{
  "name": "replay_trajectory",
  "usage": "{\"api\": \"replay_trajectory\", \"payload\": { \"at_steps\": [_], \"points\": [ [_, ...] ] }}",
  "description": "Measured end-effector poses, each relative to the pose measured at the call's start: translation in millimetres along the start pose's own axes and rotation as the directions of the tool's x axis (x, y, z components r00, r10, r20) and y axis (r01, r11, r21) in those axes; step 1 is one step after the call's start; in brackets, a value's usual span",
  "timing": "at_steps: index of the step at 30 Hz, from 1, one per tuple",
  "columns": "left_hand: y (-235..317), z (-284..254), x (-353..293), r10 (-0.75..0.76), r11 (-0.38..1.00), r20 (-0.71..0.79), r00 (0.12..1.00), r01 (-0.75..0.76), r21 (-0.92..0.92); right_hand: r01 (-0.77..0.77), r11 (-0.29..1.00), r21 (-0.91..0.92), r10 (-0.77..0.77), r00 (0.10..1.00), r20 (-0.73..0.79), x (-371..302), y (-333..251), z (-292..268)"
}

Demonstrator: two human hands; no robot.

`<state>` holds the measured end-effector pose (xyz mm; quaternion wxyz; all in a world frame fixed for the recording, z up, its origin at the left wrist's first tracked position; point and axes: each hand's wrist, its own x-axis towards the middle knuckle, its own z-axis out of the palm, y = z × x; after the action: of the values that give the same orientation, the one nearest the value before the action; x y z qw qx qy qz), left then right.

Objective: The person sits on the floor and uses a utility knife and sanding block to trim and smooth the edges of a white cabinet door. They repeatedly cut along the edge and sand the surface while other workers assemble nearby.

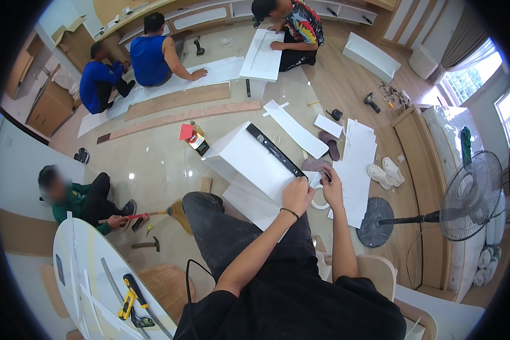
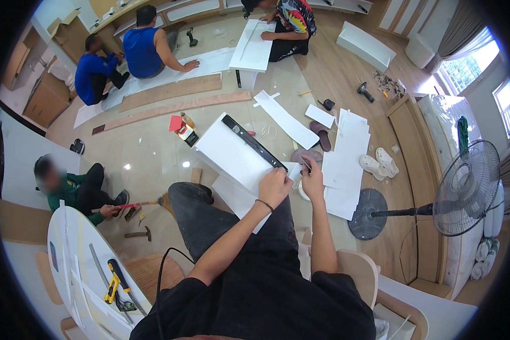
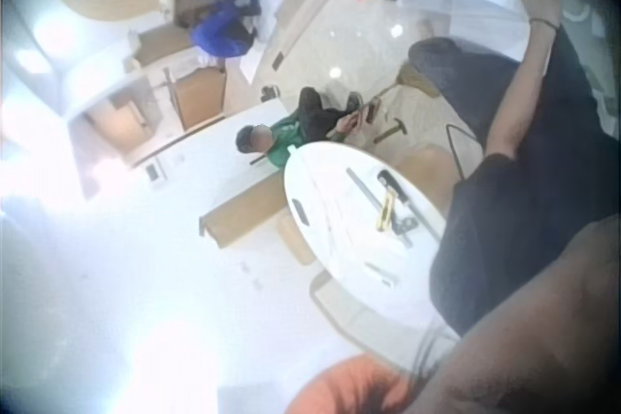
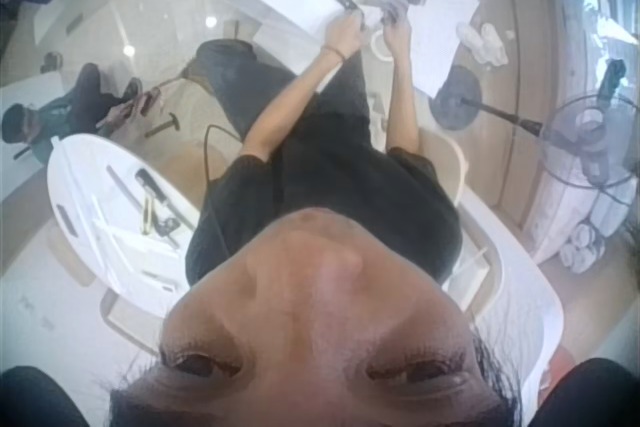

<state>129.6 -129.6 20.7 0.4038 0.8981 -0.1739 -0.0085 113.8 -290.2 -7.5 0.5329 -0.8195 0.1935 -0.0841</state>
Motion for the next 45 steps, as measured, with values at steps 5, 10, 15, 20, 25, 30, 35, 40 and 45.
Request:
{"api": "replay_trajectory", "payload": {
  "at_steps": [5,10,15,20,25,30,35,40,45],
  "points": [
    [3,-8,-21,0.020,0.996,-0.103,0.995,-0.029,-0.083,0.069,0.992,-0.102,-0.079,0.992,-0.095,5,10,-3],
    [7,-42,-41,-0.045,0.995,-0.245,0.969,0.021,-0.102,0.028,0.999,-0.028,-0.031,0.992,-0.125,7,16,-13],
    [2,-57,-64,-0.043,0.999,-0.035,0.998,0.042,-0.029,-0.158,0.983,0.092,0.164,0.984,-0.068,-15,-9,-21],
    [2,-42,-68,0.261,0.965,-0.087,0.961,-0.261,0.010,-0.008,0.951,-0.308,0.012,1.000,0.012,-32,-51,-34],
    [-2,-33,-68,0.275,0.945,0.032,0.961,-0.277,0.172,0.245,0.766,-0.594,-0.110,0.961,0.254,-33,-77,-42],
    [-10,-41,-89,0.248,0.966,0.014,0.969,-0.249,0.072,0.445,0.482,-0.755,-0.202,0.895,0.398,-37,-84,-39],
    [-17,-51,-99,0.231,0.971,-0.034,0.972,-0.232,-0.051,0.561,0.315,-0.765,-0.216,0.828,0.518,-39,-86,-38],
    [-18,-50,-91,0.181,0.970,-0.023,0.983,-0.182,-0.161,0.652,0.206,-0.730,-0.256,0.756,0.603,-44,-86,-37],
    [-22,-50,-90,0.151,0.940,-0.074,0.986,-0.167,-0.297,0.619,0.162,-0.768,-0.219,0.782,0.584,-51,-89,-32]
  ]
}}
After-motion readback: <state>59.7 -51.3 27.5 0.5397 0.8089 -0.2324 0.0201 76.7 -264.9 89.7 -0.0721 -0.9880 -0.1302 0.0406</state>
